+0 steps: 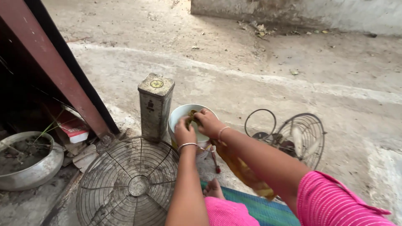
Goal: The person cleans the fan blades with a damp cloth.
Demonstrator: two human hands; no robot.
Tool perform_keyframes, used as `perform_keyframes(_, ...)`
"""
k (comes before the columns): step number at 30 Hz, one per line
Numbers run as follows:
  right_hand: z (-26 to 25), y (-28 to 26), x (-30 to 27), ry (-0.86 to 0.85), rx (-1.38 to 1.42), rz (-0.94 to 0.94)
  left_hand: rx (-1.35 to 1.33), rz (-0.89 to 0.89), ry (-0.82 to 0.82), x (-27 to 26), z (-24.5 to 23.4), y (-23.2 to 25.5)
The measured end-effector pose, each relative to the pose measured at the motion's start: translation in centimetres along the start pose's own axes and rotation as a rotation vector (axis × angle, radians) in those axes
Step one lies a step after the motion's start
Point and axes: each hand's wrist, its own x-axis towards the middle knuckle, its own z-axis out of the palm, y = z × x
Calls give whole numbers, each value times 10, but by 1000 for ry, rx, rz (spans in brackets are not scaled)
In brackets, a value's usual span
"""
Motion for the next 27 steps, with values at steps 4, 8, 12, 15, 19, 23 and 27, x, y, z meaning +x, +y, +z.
perform_keyframes(4,38,9,19,-212,-68,91,274,-96,-201,12,30,-19)
perform_keyframes(8,77,40,31,-567,-103,330,817,-271,-607,30,50,-17)
perform_keyframes(12,183,147,33,-672,-31,478,1119,-367,-1115,37,39,18)
perform_keyframes(15,200,162,44,-673,22,589,1050,-445,-1168,41,81,-47)
perform_keyframes(19,214,166,46,-680,-69,451,1031,-467,-1150,35,78,-59)
perform_keyframes(23,202,165,47,-662,-163,327,1000,-466,-1115,31,73,-48)
perform_keyframes(27,168,126,36,-653,-252,278,977,-475,-1083,24,60,-41)
